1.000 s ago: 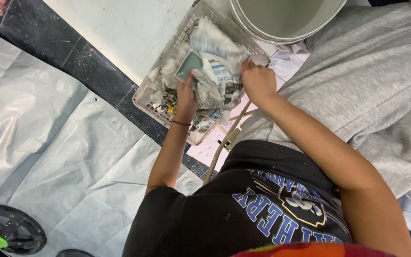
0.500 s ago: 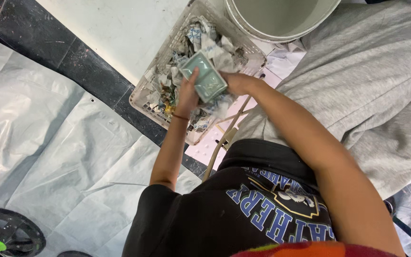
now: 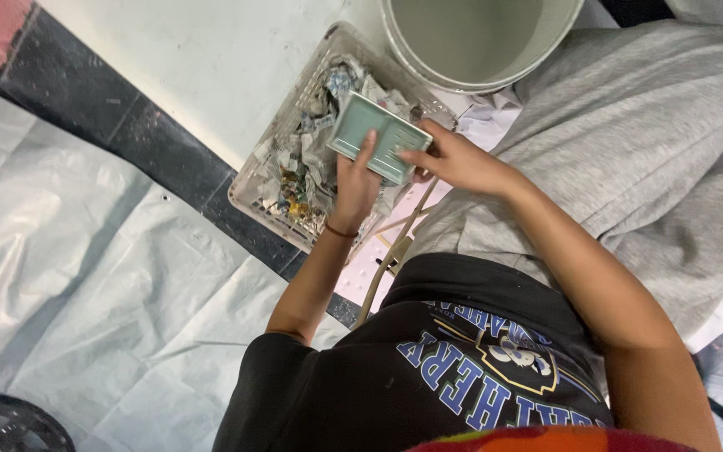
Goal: The person sits and wraps individual glassware and ceramic items with newspaper. They wipe a glass with a cloth, then wrap it in newspaper and place it on a shelf. They repeat the process with a bowl and a small glass, using newspaper from a nearby basket.
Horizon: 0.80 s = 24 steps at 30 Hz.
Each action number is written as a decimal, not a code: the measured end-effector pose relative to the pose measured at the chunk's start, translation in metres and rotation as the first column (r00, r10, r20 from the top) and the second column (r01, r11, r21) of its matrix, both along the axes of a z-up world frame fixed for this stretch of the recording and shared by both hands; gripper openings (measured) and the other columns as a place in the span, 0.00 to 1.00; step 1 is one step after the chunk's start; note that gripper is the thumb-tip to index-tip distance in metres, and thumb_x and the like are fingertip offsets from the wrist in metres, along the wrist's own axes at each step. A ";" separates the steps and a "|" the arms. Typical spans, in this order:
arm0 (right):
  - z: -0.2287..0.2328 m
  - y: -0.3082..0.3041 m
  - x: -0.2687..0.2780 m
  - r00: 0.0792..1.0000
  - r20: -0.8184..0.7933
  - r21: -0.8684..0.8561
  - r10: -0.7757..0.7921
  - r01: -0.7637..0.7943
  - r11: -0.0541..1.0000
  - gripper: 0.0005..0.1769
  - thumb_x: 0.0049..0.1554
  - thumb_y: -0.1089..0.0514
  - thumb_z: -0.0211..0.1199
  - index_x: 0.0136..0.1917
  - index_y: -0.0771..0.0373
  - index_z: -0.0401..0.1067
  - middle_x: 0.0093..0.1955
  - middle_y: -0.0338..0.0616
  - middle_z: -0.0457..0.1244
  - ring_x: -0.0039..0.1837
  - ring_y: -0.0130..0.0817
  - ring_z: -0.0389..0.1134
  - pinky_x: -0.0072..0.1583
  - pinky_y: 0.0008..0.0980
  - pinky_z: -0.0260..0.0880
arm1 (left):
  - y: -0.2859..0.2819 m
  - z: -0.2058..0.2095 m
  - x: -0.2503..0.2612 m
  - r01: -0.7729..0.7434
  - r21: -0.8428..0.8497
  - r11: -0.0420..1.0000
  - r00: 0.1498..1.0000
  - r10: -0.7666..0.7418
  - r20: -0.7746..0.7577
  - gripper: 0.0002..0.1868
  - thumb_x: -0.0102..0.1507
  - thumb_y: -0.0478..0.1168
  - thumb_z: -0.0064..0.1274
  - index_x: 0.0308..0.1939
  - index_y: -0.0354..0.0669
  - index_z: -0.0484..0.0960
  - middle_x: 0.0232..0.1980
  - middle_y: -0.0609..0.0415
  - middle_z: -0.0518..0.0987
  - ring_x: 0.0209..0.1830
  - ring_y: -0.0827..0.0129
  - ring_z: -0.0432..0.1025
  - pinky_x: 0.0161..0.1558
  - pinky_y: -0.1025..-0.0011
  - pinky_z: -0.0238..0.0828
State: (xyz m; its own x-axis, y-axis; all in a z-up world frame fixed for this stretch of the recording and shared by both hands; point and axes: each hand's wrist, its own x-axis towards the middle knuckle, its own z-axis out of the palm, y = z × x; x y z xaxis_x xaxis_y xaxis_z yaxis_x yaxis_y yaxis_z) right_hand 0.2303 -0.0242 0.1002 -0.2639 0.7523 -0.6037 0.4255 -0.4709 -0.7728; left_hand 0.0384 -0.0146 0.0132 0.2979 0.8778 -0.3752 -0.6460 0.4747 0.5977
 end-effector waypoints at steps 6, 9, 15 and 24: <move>0.082 -0.059 0.042 0.878 -0.215 0.154 -0.429 0.464 0.872 0.13 0.69 0.54 0.51 0.61 0.65 0.59 0.37 0.42 0.62 0.34 0.25 0.64 0.37 0.27 0.67 | -0.013 0.030 0.042 0.329 0.326 0.886 0.931 -0.245 -0.272 0.16 0.77 0.35 0.50 0.65 0.26 0.74 0.59 0.43 0.79 0.56 0.67 0.73 0.58 0.66 0.73; 0.108 -0.102 0.077 0.757 -0.228 0.186 -0.612 0.651 0.736 0.11 0.69 0.57 0.48 0.61 0.65 0.59 0.34 0.40 0.61 0.29 0.24 0.60 0.32 0.25 0.61 | -0.020 0.060 0.074 0.557 0.352 0.752 0.820 -0.566 -0.088 0.19 0.74 0.38 0.48 0.65 0.28 0.69 0.55 0.44 0.80 0.48 0.65 0.78 0.43 0.65 0.80; 0.123 -0.198 0.133 0.463 -0.304 0.335 -0.832 0.870 0.362 0.09 0.71 0.59 0.49 0.60 0.67 0.62 0.37 0.39 0.59 0.32 0.24 0.58 0.34 0.28 0.64 | -0.050 0.120 0.165 0.709 0.399 0.581 0.667 -0.737 -0.110 0.29 0.73 0.38 0.46 0.74 0.34 0.53 0.57 0.41 0.76 0.47 0.59 0.79 0.43 0.63 0.83; 0.089 -0.311 0.219 -0.013 -0.525 0.255 -0.851 0.952 -0.171 0.13 0.68 0.58 0.46 0.64 0.63 0.62 0.43 0.43 0.64 0.35 0.27 0.62 0.40 0.32 0.72 | -0.143 0.103 0.337 0.767 0.629 0.130 0.435 -0.825 -0.360 0.39 0.73 0.34 0.52 0.83 0.41 0.50 0.77 0.40 0.63 0.67 0.62 0.69 0.61 0.68 0.74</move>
